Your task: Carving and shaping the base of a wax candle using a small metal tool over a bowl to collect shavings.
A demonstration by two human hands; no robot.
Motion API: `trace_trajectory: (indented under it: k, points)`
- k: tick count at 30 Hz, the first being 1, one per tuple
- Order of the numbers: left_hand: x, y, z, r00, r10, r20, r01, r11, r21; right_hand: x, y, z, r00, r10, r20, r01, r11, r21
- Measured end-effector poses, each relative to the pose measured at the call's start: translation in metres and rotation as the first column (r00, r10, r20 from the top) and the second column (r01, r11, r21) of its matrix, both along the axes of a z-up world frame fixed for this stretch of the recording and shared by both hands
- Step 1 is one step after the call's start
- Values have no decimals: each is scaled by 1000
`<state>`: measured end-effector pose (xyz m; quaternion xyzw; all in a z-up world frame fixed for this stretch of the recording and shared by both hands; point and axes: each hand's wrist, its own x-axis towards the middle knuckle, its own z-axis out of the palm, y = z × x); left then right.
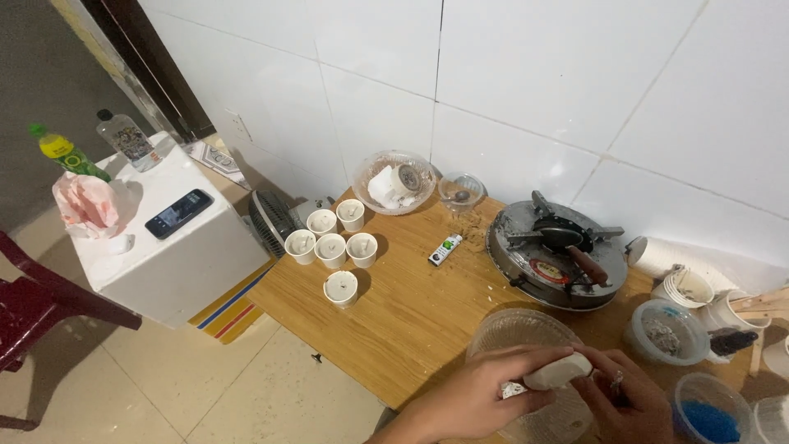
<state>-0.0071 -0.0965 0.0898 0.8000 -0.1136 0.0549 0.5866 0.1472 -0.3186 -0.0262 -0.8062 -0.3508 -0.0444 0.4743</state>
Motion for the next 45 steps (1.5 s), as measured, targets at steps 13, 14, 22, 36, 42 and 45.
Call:
trace_trajectory:
  k: [13,14,22,36,42,45]
  points:
    - [5,-6,-18,999,25,21,-23,997,-75,-11,6,7,988,-60,-144,69,996,62]
    - [5,-6,-19,999,32,-17,-33,997,-66,-10,5,5,990,-59,-126,64,997,35]
    - [6,-7,-22,998,40,50,-36,996,-83,-1,0,-7,999,-31,-11,30,998,-47]
    - [3,-9,-15,977,162,-136,-163,987,10,0,0,-10,997,-46,-56,41,996,-83]
    - [4,-11,-15,968,171,-182,-184,981,-57,-6,4,-5,994,-62,-85,54,995,-88]
    - [7,-11,-32,965,185,-185,-212,967,-138,-5,3,-8,998,-31,-62,27,998,-56]
